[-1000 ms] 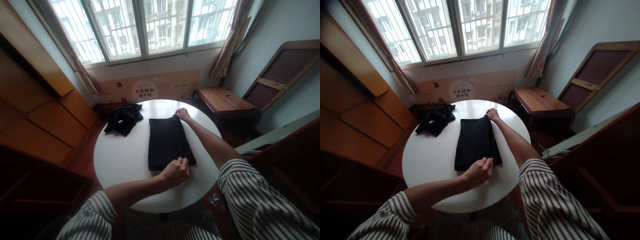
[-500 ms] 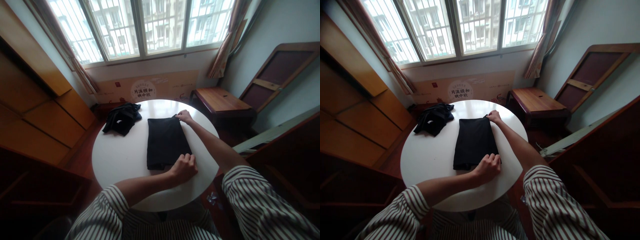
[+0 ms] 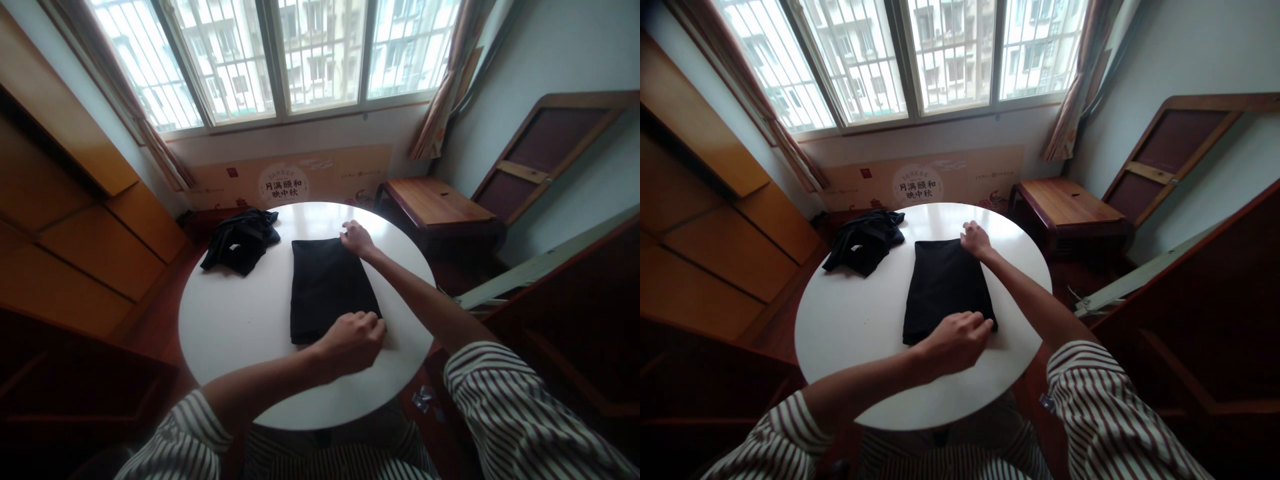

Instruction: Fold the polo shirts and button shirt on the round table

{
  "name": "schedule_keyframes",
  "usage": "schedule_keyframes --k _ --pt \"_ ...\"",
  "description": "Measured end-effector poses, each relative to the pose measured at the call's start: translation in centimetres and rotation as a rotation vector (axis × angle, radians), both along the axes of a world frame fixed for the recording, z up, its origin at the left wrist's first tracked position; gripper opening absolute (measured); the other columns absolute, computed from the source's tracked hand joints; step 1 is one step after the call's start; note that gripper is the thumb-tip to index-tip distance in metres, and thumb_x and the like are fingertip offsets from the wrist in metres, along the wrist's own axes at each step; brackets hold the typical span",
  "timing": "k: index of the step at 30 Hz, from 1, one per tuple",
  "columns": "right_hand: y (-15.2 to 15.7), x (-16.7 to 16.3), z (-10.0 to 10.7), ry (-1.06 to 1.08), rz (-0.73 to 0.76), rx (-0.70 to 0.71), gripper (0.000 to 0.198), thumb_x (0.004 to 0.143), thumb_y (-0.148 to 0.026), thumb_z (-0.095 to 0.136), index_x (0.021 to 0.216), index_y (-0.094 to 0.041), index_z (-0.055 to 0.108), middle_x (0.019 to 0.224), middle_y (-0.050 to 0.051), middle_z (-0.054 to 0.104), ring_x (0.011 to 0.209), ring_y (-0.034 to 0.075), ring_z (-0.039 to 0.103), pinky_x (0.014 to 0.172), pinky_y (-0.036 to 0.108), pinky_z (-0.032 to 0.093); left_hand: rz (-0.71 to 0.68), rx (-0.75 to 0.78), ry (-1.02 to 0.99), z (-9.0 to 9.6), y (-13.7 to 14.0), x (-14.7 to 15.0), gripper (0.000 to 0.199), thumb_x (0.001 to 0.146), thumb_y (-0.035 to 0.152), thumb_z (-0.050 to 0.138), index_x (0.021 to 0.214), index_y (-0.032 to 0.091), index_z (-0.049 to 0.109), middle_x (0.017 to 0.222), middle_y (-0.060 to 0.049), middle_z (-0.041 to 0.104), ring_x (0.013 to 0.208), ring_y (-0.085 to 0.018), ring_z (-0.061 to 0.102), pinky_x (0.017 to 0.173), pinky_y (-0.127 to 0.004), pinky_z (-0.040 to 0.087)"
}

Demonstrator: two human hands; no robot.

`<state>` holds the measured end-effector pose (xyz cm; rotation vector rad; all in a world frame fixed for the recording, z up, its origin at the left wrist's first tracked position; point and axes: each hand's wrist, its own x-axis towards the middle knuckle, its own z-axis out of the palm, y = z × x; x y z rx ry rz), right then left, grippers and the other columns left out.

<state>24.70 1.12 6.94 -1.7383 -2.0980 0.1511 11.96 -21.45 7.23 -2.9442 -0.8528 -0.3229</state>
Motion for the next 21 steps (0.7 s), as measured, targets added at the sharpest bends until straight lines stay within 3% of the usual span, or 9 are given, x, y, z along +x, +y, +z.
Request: schedule_keyframes --k 3,5,7,9,12,16,19,21 --pt "-2.6 -2.6 -1.0 -0.045 0.23 -0.003 0.037 0.1 -0.027 0.043 0.129 -0.016 0.064 0.134 0.013 0.062 0.118 0.022 0.061 0.103 0.029 0.043 0.054 -0.071 0.005 1.3 4.2 -3.5 0.026 0.099 0.021 0.042 0.099 0.016 0.067 0.094 -0.008 0.065 0.083 -0.019 0.063 0.079 -0.032 0.05" --pt "-3.9 -4.0 -2.4 -0.121 0.37 -0.027 0.041 0.101 -0.029 0.041 0.137 -0.018 0.059 0.145 0.01 0.055 0.131 0.023 0.052 0.111 0.034 0.037 0.099 -0.126 0.012 0.5 6.5 -5.7 0.03 0.1 0.026 0.042 0.113 0.016 0.067 0.107 -0.01 0.068 0.098 -0.022 0.065 0.089 -0.035 0.05" --pt "-4.6 -4.6 -3.8 -0.208 0.406 -0.058 0.049 0.103 -0.033 0.037 0.147 -0.017 0.049 0.155 0.01 0.042 0.143 0.027 0.036 0.117 0.045 0.026 0.123 -0.177 0.006 -1.3 7.4 -7.3 0.04 0.101 0.032 0.042 0.134 0.017 0.058 0.133 -0.013 0.061 0.123 -0.027 0.057 0.105 -0.042 0.044" --pt "-4.4 -4.6 -4.8 -0.257 0.34 -0.088 0.055 0.104 -0.042 0.033 0.152 -0.018 0.042 0.161 0.01 0.032 0.149 0.029 0.025 0.12 0.052 0.017 0.131 -0.218 0.001 -3.0 6.8 -8.2 0.05 0.103 0.04 0.038 0.148 0.02 0.045 0.153 -0.012 0.044 0.142 -0.03 0.039 0.116 -0.051 0.031" --pt "-2.9 -3.9 -5.3 -0.266 0.235 -0.123 0.062 0.103 -0.052 0.027 0.155 -0.02 0.037 0.163 0.007 0.026 0.151 0.028 0.017 0.121 0.052 0.01 0.118 -0.275 0.005 -4.1 4.5 -8.8 0.057 0.102 0.052 0.034 0.154 0.029 0.035 0.162 -0.009 0.029 0.15 -0.031 0.025 0.119 -0.058 0.019" --pt "-0.4 -3.4 -5.0 -0.265 0.149 -0.18 0.062 0.103 -0.053 0.024 0.156 -0.022 0.034 0.164 0.005 0.025 0.151 0.029 0.019 0.121 0.053 0.009 0.062 -0.344 0.001 -3.7 1.7 -9.2 0.059 0.1 0.054 0.039 0.155 0.035 0.032 0.163 -0.007 0.026 0.151 -0.031 0.021 0.12 -0.06 0.014" --pt "1.0 -3.2 -4.4 -0.265 0.121 -0.213 0.06 0.104 -0.049 0.022 0.156 -0.022 0.034 0.163 0.006 0.028 0.149 0.029 0.024 0.12 0.056 0.011 0.04 -0.376 -0.049 -3.4 0.4 -9.5 0.059 0.099 0.049 0.043 0.154 0.031 0.034 0.163 -0.008 0.025 0.151 -0.031 0.021 0.121 -0.06 0.013" --pt "1.1 -3.4 -3.8 -0.27 0.114 -0.219 0.059 0.104 -0.046 0.023 0.155 -0.019 0.034 0.163 0.009 0.029 0.148 0.031 0.025 0.119 0.057 0.013 0.005 -0.442 -0.131 -3.2 0.4 -9.9 0.054 0.101 0.044 0.042 0.152 0.028 0.04 0.16 -0.009 0.033 0.149 -0.029 0.029 0.121 -0.055 0.019"
